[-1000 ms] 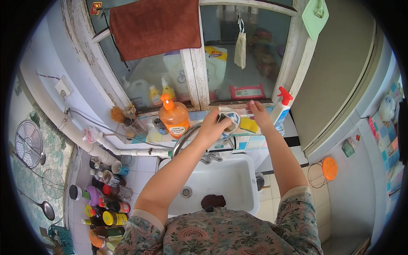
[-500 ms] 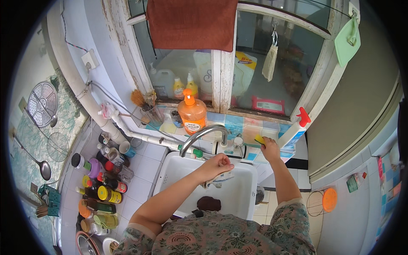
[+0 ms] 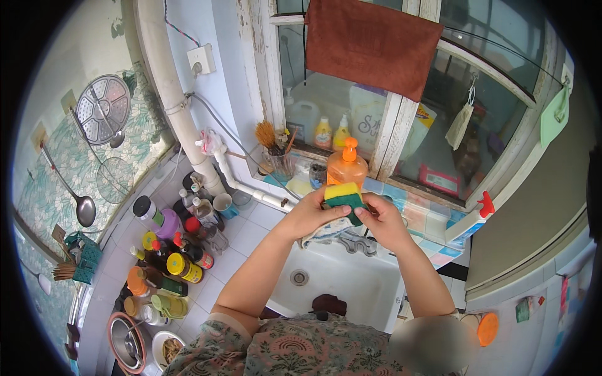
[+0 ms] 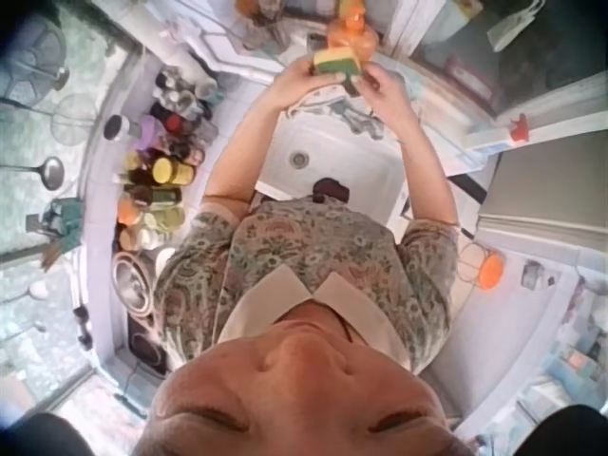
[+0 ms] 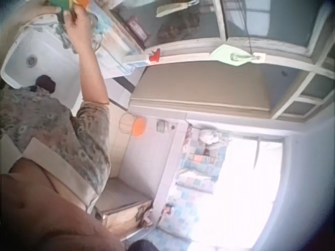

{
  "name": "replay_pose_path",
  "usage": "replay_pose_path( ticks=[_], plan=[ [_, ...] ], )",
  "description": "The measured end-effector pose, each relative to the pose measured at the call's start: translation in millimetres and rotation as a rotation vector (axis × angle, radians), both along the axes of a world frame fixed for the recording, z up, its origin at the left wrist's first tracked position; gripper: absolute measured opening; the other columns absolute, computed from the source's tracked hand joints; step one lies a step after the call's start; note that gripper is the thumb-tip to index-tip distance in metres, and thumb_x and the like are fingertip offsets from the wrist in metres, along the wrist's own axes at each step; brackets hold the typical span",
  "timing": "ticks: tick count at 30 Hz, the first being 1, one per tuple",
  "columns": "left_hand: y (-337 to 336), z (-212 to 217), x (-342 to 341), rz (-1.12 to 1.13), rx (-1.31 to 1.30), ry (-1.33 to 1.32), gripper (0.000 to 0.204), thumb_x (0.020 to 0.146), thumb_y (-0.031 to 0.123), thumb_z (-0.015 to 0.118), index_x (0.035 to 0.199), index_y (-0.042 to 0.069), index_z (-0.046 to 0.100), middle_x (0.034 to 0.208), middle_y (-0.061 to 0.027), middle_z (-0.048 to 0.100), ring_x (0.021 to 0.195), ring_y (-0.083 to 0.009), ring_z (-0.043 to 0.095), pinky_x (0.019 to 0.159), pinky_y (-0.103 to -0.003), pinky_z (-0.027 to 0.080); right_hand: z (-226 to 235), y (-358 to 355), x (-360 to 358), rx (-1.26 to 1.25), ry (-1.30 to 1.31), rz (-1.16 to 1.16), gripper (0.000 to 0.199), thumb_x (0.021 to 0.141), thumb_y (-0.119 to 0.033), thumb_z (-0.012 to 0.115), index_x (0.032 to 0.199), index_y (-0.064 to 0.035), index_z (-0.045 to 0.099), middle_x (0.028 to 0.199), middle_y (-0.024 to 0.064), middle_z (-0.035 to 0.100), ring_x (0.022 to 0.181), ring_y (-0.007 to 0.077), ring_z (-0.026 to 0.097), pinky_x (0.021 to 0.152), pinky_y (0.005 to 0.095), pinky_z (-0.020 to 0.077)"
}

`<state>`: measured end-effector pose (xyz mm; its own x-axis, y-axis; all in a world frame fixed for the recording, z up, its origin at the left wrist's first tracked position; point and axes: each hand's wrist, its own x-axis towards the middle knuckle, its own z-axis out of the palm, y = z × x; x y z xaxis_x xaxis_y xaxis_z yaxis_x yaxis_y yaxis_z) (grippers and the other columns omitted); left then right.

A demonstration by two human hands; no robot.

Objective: The person washes a brown cloth in a bathroom sink, wrings it out, and carries it through a hallway and living room into the kitchen. In the kitchen, they place a mat on the floor, wash the brown cloth again in the kitchen sink, and then wash a second striped cloth. The person hangs the brown cloth on a window frame and continues washing the striped cloth.

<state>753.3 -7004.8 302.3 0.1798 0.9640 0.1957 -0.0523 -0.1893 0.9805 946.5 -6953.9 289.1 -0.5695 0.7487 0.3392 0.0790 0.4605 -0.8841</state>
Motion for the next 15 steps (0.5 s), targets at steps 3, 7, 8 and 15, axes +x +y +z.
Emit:
replay_pose_path(
  ticks=[3, 7, 8, 15],
  plan=[
    [24, -18, -58, 0.209, -0.050, 0.172, 0.036, 0.080, 0.021, 0.070, 0.108, 0.001, 0.058, 0.091, -0.0030, 0.063, 0.081, -0.0083, 0.056, 0.074, -0.024, 0.046, 3, 19, -47, 0.053, 0.002, -0.037, 0.025, 0.086, -0.018, 0.060, 0.105, -0.0013, 0.057, 0.094, 0.0097, 0.063, 0.085, 0.0182, 0.062, 0.075, 0.0305, 0.0484],
    [73, -52, -101, 0.461, 0.030, 0.214, 0.037, 0.077, 0.019, 0.070, 0.107, 0.001, 0.057, 0.089, -0.0090, 0.065, 0.079, -0.0134, 0.060, 0.071, -0.027, 0.047, -5, 70, -51, 0.307, -0.207, -0.385, 0.028, 0.086, -0.025, 0.059, 0.103, -0.0032, 0.058, 0.096, 0.0126, 0.064, 0.089, 0.0253, 0.063, 0.076, 0.0345, 0.0486],
    [86, -59, -105, 0.494, 0.057, 0.286, 0.038, 0.077, 0.020, 0.070, 0.108, 0.001, 0.057, 0.090, -0.0108, 0.065, 0.080, -0.0167, 0.061, 0.072, -0.029, 0.047, -6, 74, -51, 0.290, -0.230, -0.411, 0.027, 0.086, -0.024, 0.059, 0.103, -0.0032, 0.058, 0.095, 0.0123, 0.065, 0.088, 0.0251, 0.063, 0.076, 0.0343, 0.0486],
    [171, -95, -109, 0.681, 0.053, 0.550, 0.042, 0.074, 0.029, 0.071, 0.106, 0.006, 0.058, 0.092, -0.0200, 0.064, 0.089, -0.0353, 0.060, 0.072, -0.041, 0.048, -5, 59, -64, 0.264, -0.365, -0.422, 0.024, 0.081, -0.021, 0.062, 0.100, -0.0061, 0.061, 0.090, 0.0084, 0.066, 0.084, 0.0237, 0.064, 0.073, 0.0335, 0.0490]
  ],
)
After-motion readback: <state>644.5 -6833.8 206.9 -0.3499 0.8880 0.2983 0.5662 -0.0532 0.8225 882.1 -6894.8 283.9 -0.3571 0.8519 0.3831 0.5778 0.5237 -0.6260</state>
